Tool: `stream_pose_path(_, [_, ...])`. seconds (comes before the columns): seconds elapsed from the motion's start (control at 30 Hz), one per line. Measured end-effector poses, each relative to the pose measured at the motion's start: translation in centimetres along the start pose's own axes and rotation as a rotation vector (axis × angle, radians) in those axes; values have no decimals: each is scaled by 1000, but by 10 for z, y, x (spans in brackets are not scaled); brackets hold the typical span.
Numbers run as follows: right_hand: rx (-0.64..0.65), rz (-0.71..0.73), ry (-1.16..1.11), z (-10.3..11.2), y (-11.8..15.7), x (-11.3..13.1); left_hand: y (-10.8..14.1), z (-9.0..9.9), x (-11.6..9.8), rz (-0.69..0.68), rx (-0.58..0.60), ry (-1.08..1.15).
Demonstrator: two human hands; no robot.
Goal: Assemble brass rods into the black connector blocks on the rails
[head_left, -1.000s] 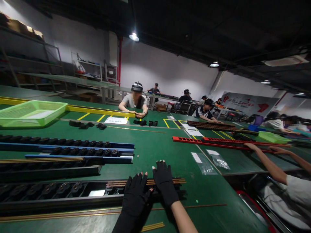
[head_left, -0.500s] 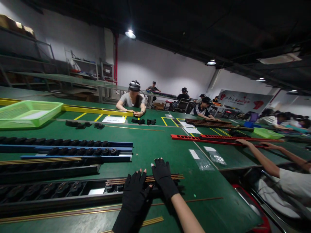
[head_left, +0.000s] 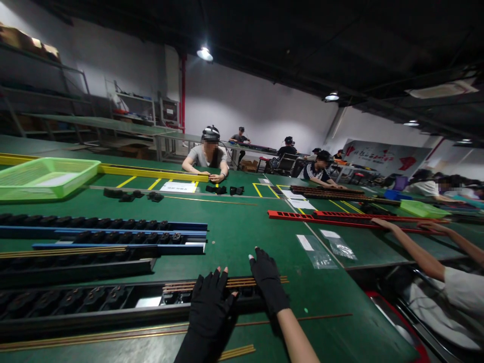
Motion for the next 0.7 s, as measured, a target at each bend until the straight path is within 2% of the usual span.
stream_pose_path(0.17, [55, -12, 0, 1, -2, 2, -2, 3, -1, -17, -3, -33])
stream_pose_path(0.33, [110, 67, -43, -2, -8, -7, -1, 0, 0, 14, 1, 9])
stream_pose_path(0.43, [-6, 85, -82, 5, -19, -23, 0, -2, 1, 19, 20, 19])
stream_pose_path(0.5, [-129, 64, -102, 11, -26, -35, 0, -2, 1, 10, 34, 13])
stream_pose_path(0.57, [-189, 32, -114, 13, -29, -45, 1, -1, 1, 11, 43, 3])
stream_pose_path(0.63, [-131, 23, -124, 9, -26, -50, 1, -2, 1, 19, 52, -1])
stream_pose_path(0.7, [-12, 31, -133, 2, -19, -51, 1, -2, 0, 22, 56, -3])
Point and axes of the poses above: each hand's wrist, its own y-axis away from the middle knuckle, its own z-axis out of the back of the hand, x = y × z, the point moved 2 cm from there along -y, towards the middle knuckle, and after that the axes turned 7 degrees about -z, right-handed, at the moved point
